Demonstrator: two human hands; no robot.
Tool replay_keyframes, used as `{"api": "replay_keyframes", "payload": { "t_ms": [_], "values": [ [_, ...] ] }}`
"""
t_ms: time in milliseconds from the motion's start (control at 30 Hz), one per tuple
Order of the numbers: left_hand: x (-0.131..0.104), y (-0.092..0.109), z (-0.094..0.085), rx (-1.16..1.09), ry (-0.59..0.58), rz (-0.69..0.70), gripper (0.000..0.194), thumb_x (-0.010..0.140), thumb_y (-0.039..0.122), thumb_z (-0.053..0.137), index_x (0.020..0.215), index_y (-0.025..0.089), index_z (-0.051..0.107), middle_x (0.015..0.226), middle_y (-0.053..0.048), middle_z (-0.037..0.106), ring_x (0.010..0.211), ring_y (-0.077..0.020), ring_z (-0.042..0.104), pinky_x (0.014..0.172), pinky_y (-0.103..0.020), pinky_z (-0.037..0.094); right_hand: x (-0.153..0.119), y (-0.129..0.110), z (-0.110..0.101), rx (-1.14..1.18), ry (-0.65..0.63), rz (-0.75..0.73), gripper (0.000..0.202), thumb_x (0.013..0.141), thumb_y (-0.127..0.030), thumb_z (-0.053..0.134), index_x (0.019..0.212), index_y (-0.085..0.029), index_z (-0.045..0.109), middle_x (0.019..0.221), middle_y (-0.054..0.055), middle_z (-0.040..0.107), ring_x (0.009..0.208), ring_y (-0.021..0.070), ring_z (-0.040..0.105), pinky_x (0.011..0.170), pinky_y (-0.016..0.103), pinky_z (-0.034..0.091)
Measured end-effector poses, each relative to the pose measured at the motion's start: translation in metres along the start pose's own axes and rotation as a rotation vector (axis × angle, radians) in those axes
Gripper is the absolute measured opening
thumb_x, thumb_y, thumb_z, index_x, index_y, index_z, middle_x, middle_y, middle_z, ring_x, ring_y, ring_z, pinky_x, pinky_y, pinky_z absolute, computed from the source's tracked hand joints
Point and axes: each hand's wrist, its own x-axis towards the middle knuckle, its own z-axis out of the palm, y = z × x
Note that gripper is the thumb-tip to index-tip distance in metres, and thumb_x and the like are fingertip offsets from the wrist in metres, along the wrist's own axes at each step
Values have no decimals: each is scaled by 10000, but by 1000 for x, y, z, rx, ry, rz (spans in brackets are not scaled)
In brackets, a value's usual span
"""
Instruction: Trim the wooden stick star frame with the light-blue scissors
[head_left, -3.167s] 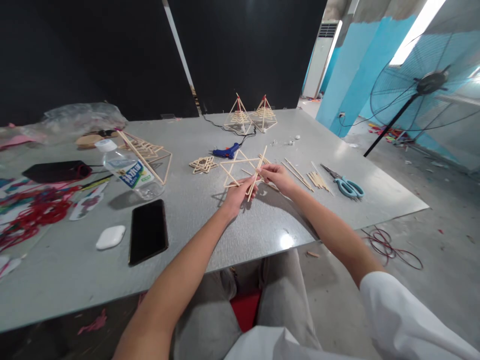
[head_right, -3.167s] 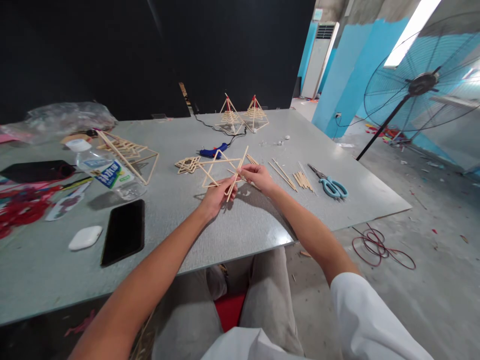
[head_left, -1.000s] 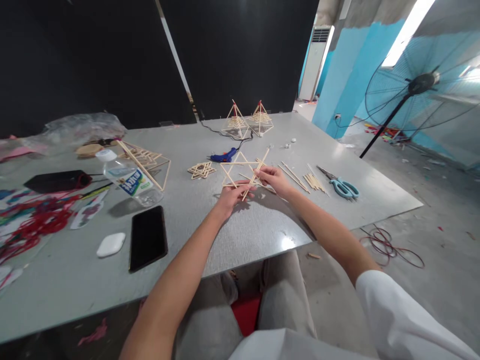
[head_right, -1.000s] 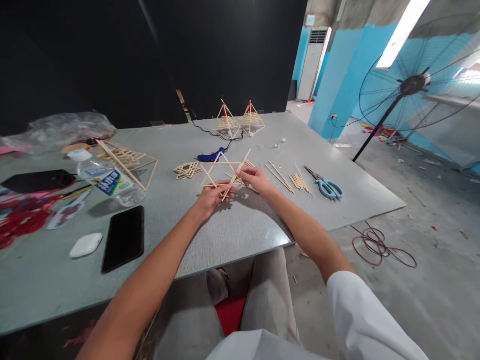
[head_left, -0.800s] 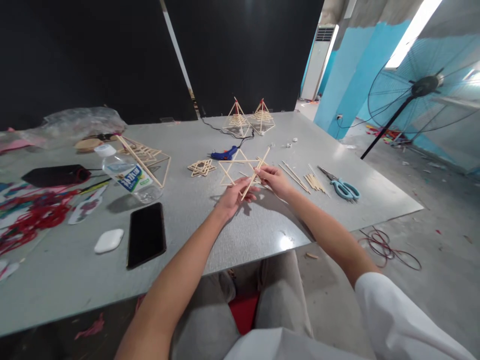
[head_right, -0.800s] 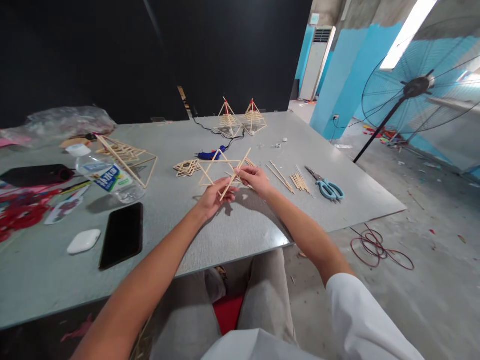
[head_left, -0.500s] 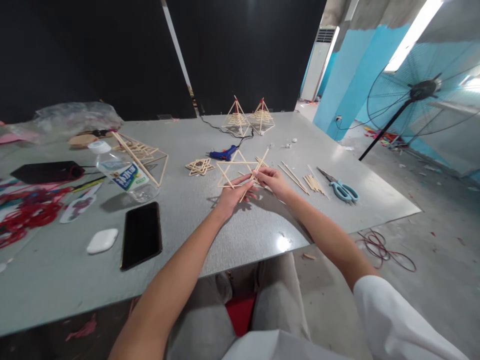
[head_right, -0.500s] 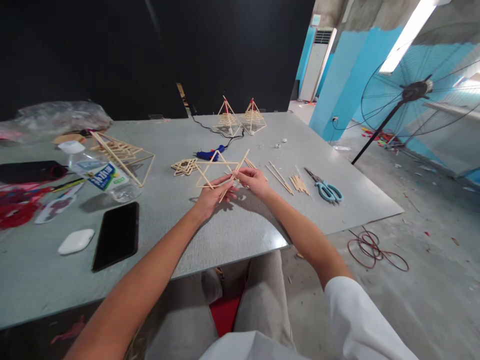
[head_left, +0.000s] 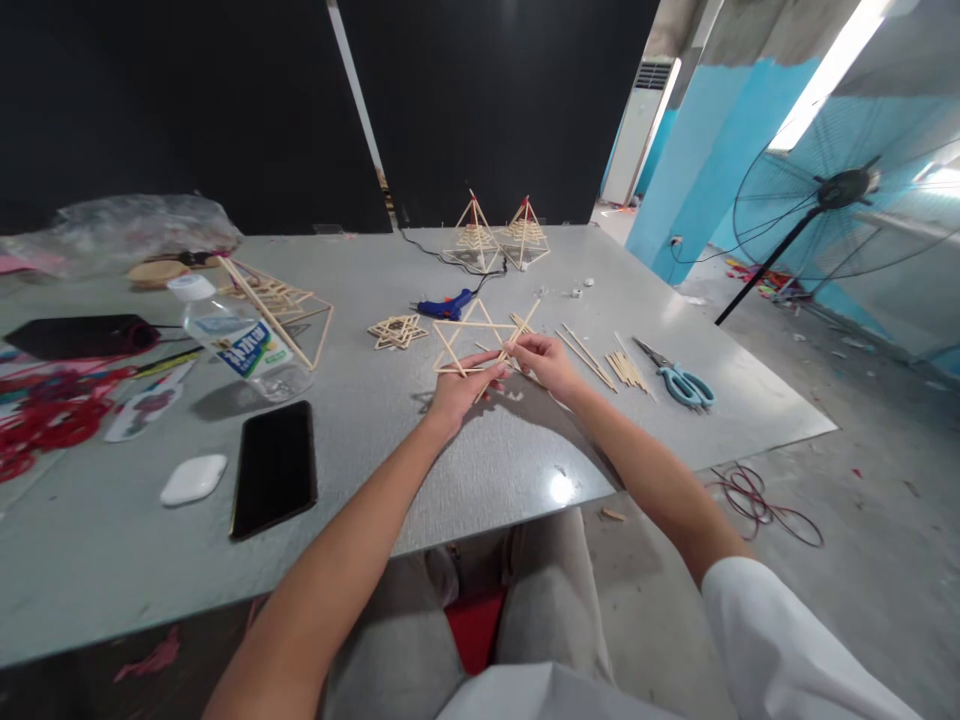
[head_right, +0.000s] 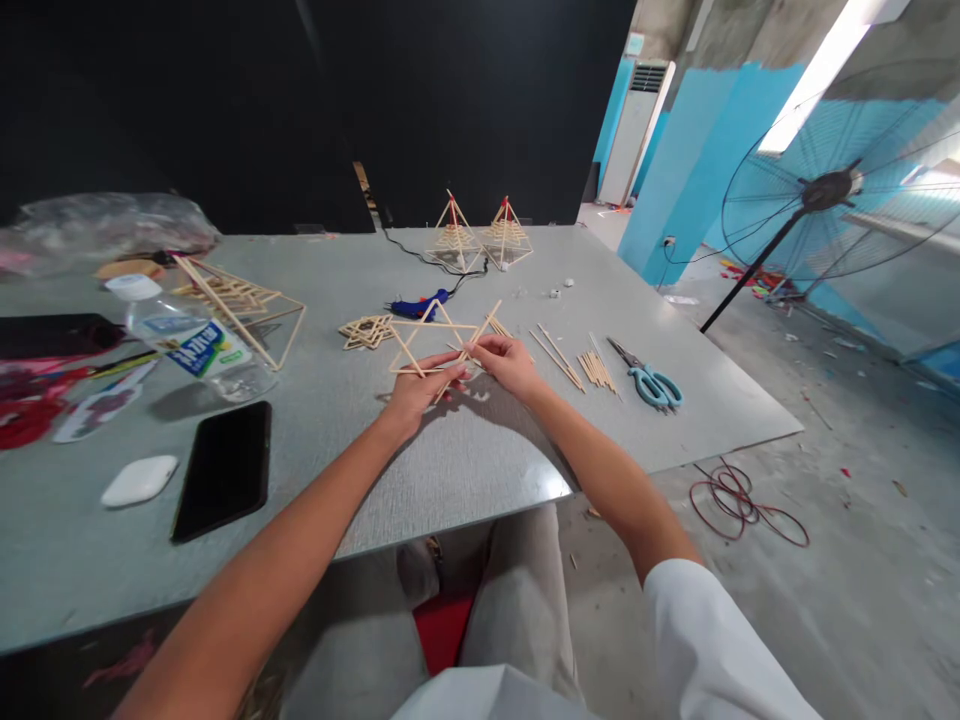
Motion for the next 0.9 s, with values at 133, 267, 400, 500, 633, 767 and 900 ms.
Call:
{"api": "replay_keyframes", "payload": {
  "t_ms": [133,267,400,500,633,767,900],
  "values": [
    [1,-2,-1,3,31,-3,661,702,474,1030,1241,143,838,925,-112,850,704,-180,759,577,-241,475,0,2,1,-30,17,-10,612,769,-816,891,847,-222,766,734,-12,631,675,135,472,631,307,375],
    [2,-3,-2,2,25,-12,498,752,432,1017,1103,127,839,941,-128,850,700,-179,764,579,-241,492,1,1,0,-41,22,-26,562,772,-764,905,825,-222,765,812,6,679,747,151,526,688,313,421],
    [2,-4,-2,-12,-9,-30,508,843,484,961,1176,125,828,1007,-152,856,769,-220,802,593,-269,553,2,-1,-3,-36,10,-23,551,771,-744,907,828,-214,770,787,-1,665,730,144,497,689,319,401],
    [4,-5,-3,-22,-27,-43,485,873,519,939,1124,120,827,1039,-168,856,852,-246,828,621,-274,587,2,-2,-4,-32,8,-31,537,756,-722,924,798,-212,763,769,-12,641,725,136,465,694,321,379],
    [6,-5,-8,-37,-64,-80,445,862,487,953,1072,117,823,1040,-179,856,900,-263,842,648,-275,605,0,-4,-3,-18,-22,-23,537,755,-724,922,761,-212,761,783,-8,632,739,137,460,699,321,384],
    [6,-5,-12,-51,-97,-113,426,859,465,959,1068,120,821,1040,-182,858,906,-269,845,680,-289,625,-2,-4,-2,-6,-53,10,553,760,-750,907,746,-220,751,774,-4,617,754,147,458,688,320,388],
    [5,-5,-12,-57,-111,-124,462,825,486,990,1068,130,825,1041,-173,858,908,-267,842,685,-293,625,-2,-2,-2,5,-53,37,563,754,-765,908,757,-224,755,775,3,614,742,152,443,674,330,387]
  ]
}}
